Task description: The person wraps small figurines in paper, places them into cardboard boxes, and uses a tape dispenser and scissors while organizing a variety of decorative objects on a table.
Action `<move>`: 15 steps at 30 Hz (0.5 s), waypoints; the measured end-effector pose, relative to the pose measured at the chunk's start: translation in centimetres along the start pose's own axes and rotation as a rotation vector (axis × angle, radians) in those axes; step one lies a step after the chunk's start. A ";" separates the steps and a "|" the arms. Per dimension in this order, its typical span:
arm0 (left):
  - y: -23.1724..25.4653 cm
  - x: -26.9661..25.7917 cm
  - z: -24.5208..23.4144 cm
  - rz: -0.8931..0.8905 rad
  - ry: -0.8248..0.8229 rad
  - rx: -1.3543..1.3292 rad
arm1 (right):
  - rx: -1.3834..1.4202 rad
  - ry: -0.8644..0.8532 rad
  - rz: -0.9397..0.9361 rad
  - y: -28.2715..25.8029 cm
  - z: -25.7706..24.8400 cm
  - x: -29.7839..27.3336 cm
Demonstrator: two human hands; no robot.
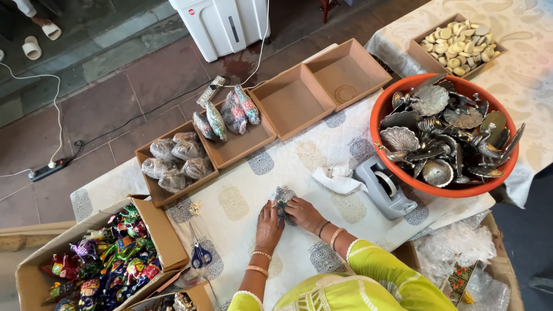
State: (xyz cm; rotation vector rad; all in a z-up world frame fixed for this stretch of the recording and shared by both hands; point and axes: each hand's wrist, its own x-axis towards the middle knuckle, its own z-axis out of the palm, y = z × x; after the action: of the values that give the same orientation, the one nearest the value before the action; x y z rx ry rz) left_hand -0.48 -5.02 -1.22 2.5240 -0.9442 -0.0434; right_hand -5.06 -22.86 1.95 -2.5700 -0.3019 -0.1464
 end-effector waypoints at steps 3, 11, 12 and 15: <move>-0.1 0.1 1.0 0.018 0.007 0.149 | -0.020 0.003 -0.033 0.0 -0.1 -0.2; 1.0 0.8 1.3 0.021 -0.012 0.350 | -0.016 0.014 -0.089 -0.4 -1.2 0.0; 1.0 0.7 1.4 0.013 -0.020 0.354 | 0.000 0.000 -0.105 -0.6 -1.8 0.0; 0.6 0.7 1.1 -0.011 -0.036 0.276 | -0.057 0.022 -0.146 1.0 0.3 -0.6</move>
State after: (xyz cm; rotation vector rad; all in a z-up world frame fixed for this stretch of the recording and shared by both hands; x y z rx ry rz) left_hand -0.48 -6.31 -1.83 2.7887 -1.0114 0.0421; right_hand -5.43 -23.63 1.13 -2.6002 -0.4840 -0.2396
